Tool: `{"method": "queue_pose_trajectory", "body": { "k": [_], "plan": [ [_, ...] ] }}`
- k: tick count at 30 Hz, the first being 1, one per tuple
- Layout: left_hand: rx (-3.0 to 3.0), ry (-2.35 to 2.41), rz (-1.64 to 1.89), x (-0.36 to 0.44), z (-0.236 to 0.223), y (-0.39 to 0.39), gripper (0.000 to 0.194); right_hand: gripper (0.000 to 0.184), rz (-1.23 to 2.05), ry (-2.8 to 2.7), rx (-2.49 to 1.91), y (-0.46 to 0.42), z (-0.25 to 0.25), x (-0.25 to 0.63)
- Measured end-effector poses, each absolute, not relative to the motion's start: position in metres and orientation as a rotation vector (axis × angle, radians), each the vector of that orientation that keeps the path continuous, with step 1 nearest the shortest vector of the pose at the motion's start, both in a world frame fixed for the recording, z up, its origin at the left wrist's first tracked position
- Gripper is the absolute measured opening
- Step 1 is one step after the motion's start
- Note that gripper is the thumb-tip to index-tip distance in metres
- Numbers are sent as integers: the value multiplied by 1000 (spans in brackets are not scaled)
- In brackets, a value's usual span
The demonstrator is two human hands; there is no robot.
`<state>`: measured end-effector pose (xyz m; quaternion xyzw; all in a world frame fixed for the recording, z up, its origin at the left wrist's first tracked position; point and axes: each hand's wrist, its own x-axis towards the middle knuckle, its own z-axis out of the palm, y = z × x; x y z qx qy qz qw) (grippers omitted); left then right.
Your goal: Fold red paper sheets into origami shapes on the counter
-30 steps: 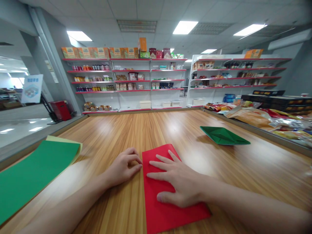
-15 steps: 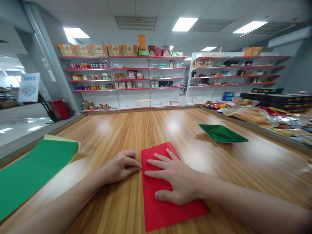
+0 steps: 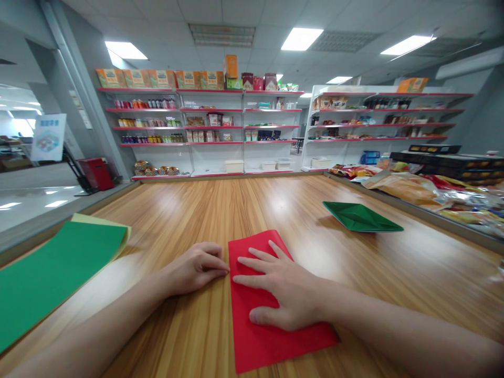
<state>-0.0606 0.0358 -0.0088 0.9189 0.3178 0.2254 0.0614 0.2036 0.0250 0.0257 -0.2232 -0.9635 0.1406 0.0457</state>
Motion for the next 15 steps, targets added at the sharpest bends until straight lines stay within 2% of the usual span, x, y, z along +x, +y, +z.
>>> {"method": "queue_pose_trajectory", "body": {
  "k": [15],
  "plan": [
    [2743, 951, 650, -62, -7, 36, 23, 63, 423, -2948, -652, 25, 26, 203]
  ]
}}
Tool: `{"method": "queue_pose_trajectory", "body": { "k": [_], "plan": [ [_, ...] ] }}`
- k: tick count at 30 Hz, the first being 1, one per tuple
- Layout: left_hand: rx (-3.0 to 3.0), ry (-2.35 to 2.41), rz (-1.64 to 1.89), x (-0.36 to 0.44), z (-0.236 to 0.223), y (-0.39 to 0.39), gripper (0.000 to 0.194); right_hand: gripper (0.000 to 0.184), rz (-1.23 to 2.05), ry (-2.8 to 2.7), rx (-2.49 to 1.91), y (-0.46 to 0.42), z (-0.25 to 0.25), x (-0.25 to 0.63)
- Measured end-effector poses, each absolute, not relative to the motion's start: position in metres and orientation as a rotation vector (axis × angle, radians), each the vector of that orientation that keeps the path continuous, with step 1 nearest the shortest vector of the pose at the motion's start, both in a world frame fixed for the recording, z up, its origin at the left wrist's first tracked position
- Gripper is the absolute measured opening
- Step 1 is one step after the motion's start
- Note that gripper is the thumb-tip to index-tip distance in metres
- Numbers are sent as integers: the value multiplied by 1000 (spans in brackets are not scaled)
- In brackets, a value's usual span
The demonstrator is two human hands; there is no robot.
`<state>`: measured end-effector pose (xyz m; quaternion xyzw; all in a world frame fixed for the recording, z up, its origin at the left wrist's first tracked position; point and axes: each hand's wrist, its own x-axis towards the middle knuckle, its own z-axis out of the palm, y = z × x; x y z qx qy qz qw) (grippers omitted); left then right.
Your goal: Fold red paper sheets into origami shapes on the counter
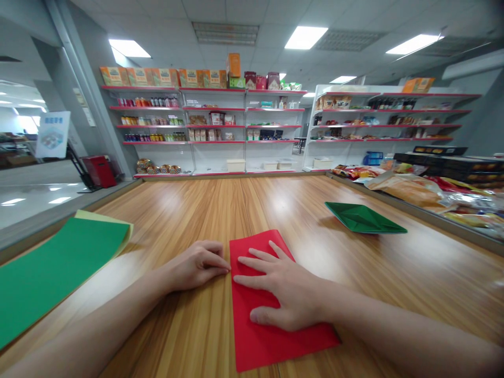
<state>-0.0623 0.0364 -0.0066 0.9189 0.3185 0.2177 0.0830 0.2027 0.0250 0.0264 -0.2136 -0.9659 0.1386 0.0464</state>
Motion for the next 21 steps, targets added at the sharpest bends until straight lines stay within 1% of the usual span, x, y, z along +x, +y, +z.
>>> {"method": "queue_pose_trajectory", "body": {
  "k": [6, 21],
  "plan": [
    [2722, 962, 694, -64, -8, 38, 22, 63, 446, -2941, -648, 26, 25, 204],
    [2777, 949, 643, -63, -4, 40, 24, 62, 422, -2945, -629, 27, 25, 203]
  ]
}}
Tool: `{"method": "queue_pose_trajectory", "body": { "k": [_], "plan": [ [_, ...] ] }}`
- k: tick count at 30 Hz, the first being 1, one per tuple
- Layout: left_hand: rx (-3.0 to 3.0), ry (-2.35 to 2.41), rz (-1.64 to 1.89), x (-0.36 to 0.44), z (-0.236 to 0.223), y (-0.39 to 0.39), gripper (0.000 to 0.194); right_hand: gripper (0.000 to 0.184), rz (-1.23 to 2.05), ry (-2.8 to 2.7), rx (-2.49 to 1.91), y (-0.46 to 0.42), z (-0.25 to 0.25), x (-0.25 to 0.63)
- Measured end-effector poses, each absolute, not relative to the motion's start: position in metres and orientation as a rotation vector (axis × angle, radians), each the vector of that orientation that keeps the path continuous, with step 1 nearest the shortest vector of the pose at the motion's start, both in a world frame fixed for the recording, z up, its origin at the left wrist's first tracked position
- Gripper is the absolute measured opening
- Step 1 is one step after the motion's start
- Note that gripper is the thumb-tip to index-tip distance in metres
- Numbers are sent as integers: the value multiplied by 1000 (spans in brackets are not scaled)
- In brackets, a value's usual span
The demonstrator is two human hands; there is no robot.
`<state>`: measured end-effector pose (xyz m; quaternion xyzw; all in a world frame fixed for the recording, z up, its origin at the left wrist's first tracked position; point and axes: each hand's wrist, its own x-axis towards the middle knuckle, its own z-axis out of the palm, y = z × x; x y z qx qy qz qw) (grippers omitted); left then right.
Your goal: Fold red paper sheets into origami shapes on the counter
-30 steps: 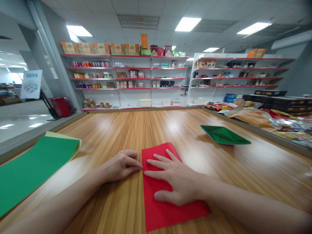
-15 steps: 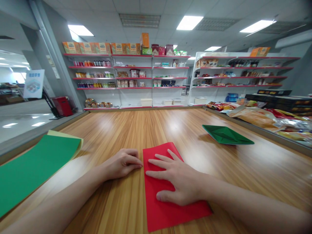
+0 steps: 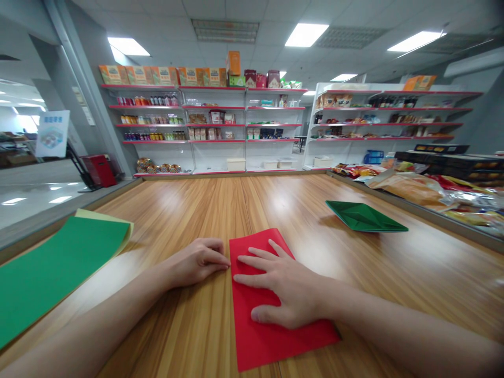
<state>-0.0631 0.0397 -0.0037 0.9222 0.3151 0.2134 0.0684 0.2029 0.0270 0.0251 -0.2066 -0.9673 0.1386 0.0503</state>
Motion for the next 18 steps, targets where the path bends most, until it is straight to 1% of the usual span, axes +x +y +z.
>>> {"method": "queue_pose_trajectory", "body": {
  "k": [18],
  "plan": [
    [2753, 905, 660, -64, -4, 40, 23, 63, 394, -2956, -602, 28, 25, 202]
  ]
}}
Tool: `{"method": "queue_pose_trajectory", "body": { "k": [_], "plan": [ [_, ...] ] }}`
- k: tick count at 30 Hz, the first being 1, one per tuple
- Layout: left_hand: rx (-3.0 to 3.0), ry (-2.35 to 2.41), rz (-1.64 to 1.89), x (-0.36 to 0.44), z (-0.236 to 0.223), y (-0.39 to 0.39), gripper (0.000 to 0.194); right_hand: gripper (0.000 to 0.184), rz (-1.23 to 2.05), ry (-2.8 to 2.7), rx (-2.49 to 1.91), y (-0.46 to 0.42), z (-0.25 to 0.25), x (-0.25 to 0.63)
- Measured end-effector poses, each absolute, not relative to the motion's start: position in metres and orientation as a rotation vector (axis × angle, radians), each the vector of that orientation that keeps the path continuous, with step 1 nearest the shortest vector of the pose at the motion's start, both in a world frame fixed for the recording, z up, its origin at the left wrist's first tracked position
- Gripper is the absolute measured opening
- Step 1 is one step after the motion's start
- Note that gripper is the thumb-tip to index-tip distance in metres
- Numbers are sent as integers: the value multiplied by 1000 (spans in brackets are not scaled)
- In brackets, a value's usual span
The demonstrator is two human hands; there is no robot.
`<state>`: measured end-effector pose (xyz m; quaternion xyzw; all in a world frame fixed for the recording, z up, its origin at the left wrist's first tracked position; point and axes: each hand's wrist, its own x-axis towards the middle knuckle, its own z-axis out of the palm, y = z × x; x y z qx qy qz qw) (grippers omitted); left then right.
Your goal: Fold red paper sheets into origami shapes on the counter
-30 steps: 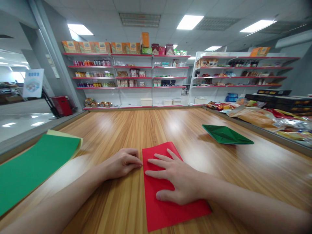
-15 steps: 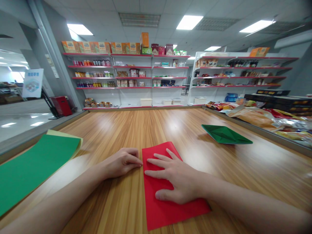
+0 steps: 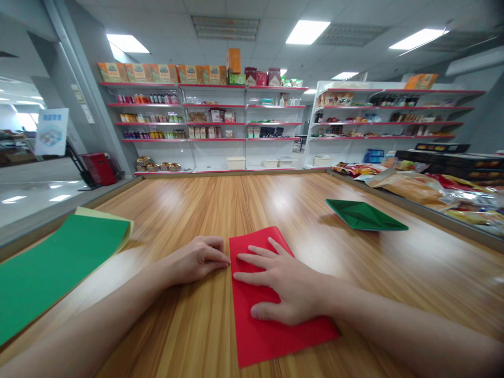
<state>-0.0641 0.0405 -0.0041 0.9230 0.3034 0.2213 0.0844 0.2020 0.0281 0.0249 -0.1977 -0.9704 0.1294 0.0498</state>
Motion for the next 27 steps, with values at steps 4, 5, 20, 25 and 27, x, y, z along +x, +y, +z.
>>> {"method": "queue_pose_trajectory", "body": {
  "k": [4, 5, 20, 25, 27],
  "plan": [
    [2755, 919, 648, -65, -5, 41, 23, 63, 387, -2968, -611, 28, 25, 202],
    [2756, 925, 640, -65, -5, 41, 23, 63, 392, -2969, -613, 28, 25, 202],
    [2758, 880, 678, -65, -5, 42, 20, 62, 385, -2975, -632, 28, 24, 201],
    [2727, 869, 708, -67, -8, 44, 20, 62, 360, -2974, -623, 29, 24, 201],
    [2724, 860, 705, -68, -8, 45, 20, 62, 356, -2977, -622, 29, 24, 201]
  ]
}}
